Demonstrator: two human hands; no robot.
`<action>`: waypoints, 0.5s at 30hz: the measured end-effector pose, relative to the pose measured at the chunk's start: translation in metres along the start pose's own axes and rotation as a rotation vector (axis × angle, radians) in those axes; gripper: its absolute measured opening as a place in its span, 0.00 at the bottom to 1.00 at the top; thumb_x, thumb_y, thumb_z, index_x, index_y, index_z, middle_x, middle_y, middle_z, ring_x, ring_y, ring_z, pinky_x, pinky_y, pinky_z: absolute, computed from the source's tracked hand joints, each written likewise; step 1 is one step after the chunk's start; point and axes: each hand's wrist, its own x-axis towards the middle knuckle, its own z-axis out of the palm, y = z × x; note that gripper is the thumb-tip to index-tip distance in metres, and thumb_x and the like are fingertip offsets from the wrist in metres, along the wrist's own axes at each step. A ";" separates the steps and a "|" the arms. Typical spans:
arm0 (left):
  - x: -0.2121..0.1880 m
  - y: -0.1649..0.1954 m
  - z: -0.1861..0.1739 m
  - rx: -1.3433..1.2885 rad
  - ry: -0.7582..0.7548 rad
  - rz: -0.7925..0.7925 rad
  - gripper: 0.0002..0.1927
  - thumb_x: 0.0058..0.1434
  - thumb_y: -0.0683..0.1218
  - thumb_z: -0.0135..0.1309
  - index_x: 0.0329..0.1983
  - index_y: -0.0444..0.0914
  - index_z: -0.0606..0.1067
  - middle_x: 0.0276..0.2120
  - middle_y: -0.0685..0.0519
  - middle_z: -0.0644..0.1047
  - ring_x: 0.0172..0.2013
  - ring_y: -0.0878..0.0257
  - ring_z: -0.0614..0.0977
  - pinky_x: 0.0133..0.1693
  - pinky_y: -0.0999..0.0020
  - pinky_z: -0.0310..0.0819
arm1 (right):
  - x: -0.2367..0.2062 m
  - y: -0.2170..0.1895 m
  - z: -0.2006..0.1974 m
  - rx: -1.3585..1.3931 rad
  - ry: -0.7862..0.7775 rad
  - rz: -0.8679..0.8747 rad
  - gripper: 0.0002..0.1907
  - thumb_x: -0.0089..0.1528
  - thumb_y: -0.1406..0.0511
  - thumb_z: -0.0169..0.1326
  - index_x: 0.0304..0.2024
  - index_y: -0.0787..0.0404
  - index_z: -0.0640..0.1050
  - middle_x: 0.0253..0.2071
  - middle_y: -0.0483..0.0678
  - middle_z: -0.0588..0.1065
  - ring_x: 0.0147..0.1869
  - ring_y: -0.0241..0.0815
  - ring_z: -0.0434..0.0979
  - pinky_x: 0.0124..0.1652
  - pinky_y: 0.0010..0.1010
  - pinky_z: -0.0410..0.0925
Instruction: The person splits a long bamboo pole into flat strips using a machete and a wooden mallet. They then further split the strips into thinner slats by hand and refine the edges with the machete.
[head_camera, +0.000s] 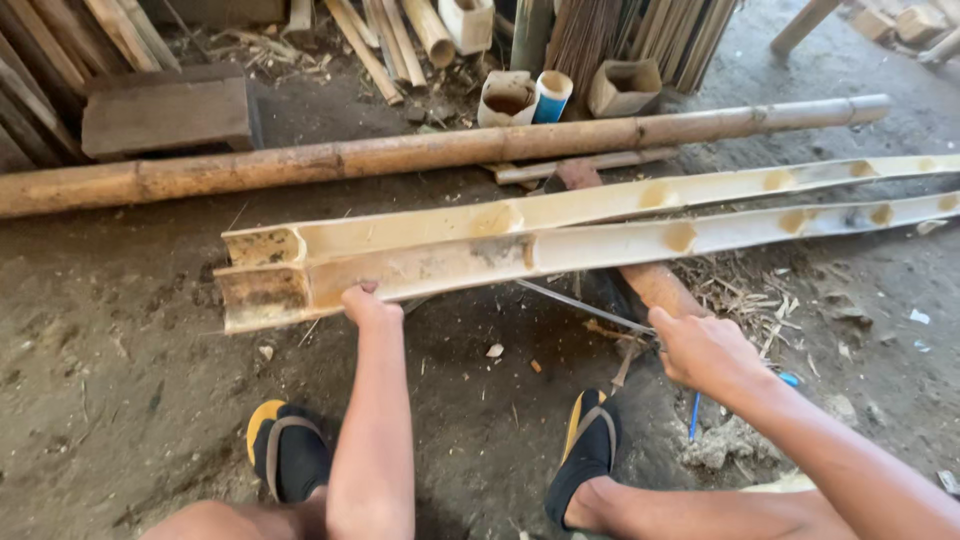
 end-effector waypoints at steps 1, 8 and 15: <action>-0.008 -0.011 0.002 0.033 0.014 0.038 0.23 0.51 0.44 0.46 0.52 0.35 0.68 0.47 0.45 0.76 0.51 0.49 0.78 0.59 0.44 0.70 | 0.003 -0.001 -0.004 0.007 0.020 -0.002 0.17 0.58 0.60 0.54 0.48 0.56 0.70 0.34 0.57 0.81 0.43 0.60 0.82 0.44 0.52 0.74; -0.058 -0.133 0.030 0.319 -0.028 -0.248 0.29 0.61 0.39 0.53 0.66 0.35 0.61 0.60 0.42 0.70 0.56 0.47 0.76 0.52 0.39 0.79 | 0.021 0.016 -0.008 0.221 0.115 0.027 0.21 0.56 0.61 0.57 0.48 0.64 0.70 0.37 0.64 0.80 0.46 0.64 0.80 0.47 0.53 0.72; -0.062 -0.002 0.022 0.456 0.295 0.206 0.18 0.61 0.35 0.52 0.55 0.35 0.71 0.38 0.49 0.77 0.22 0.68 0.71 0.21 0.74 0.63 | 0.037 0.036 0.044 -0.008 0.051 0.092 0.19 0.56 0.65 0.56 0.49 0.62 0.70 0.43 0.61 0.78 0.46 0.60 0.83 0.43 0.49 0.77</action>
